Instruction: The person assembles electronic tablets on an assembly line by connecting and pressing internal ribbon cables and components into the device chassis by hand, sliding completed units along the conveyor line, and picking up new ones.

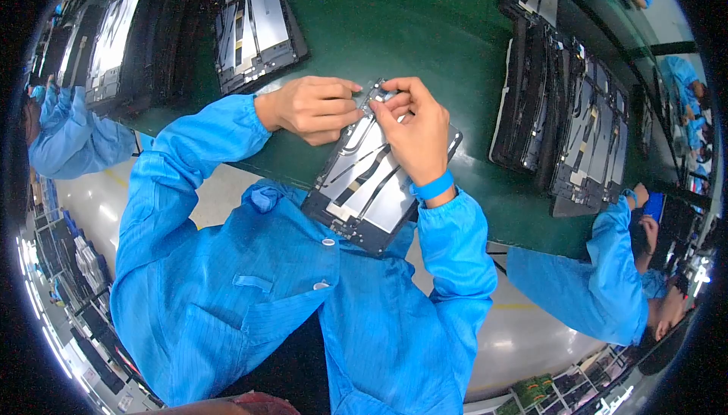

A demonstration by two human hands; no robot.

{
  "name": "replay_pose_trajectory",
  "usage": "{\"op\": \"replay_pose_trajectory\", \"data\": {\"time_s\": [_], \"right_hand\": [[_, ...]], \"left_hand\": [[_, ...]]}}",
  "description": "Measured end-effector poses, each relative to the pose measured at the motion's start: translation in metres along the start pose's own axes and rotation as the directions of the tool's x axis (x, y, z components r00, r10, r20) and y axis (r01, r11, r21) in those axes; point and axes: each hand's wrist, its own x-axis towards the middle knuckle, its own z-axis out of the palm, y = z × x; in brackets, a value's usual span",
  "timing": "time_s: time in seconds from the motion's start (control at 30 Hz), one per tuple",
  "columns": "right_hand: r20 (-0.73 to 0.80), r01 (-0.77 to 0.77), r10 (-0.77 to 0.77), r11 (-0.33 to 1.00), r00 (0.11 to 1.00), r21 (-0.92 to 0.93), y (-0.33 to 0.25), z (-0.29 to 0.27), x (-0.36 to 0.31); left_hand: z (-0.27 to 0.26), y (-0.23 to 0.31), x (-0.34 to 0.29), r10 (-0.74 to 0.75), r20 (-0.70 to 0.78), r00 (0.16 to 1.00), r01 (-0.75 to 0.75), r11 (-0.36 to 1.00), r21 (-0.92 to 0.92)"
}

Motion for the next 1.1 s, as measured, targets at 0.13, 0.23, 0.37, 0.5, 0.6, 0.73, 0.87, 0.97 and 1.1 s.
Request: {"op": "replay_pose_trajectory", "data": {"time_s": [0.13, 0.23, 0.37, 0.5, 0.6, 0.73, 0.87, 0.97, 1.1], "right_hand": [[-0.006, -0.024, 0.024, 1.0, 1.0, 0.018, -0.001, 0.001, 0.0], [-0.007, -0.025, 0.025, 1.0, 1.0, 0.003, -0.001, 0.002, -0.001], [-0.008, -0.019, 0.019, 1.0, 1.0, 0.014, 0.001, 0.001, 0.0], [-0.001, -0.018, 0.018, 0.999, 1.0, 0.05, 0.002, 0.001, -0.001], [0.024, -0.056, 0.054, 0.995, 0.998, 0.085, 0.002, -0.002, -0.001], [0.032, -0.067, 0.065, 0.994, 0.997, 0.089, 0.002, -0.004, 0.0], [0.017, -0.095, 0.094, 0.984, 0.995, 0.15, 0.004, -0.004, 0.003], [0.03, -0.103, 0.099, 0.983, 0.995, 0.153, 0.005, -0.005, 0.003], [0.066, -0.071, 0.065, 0.993, 0.996, 0.099, 0.007, -0.005, 0.003]], "left_hand": [[-0.003, 0.001, 0.002, 0.045, -0.004, 0.999, -0.045, 0.999, 0.016], [-0.001, 0.0, -0.001, 0.123, 0.013, 0.992, -0.123, 0.992, 0.003], [0.002, -0.003, 0.001, 0.105, -0.003, 0.994, -0.105, 0.994, -0.029], [0.001, -0.006, 0.003, 0.111, -0.011, 0.994, -0.111, 0.992, -0.052], [0.0, -0.006, 0.001, 0.113, -0.017, 0.993, -0.114, 0.991, -0.077], [0.0, -0.008, 0.0, 0.108, -0.016, 0.994, -0.109, 0.989, -0.097], [0.0, -0.01, 0.0, 0.095, -0.017, 0.995, -0.096, 0.988, -0.118], [0.0, -0.009, 0.001, 0.081, -0.008, 0.997, -0.081, 0.991, -0.104], [0.002, -0.01, 0.001, 0.016, -0.005, 1.0, -0.016, 0.997, -0.075]]}}
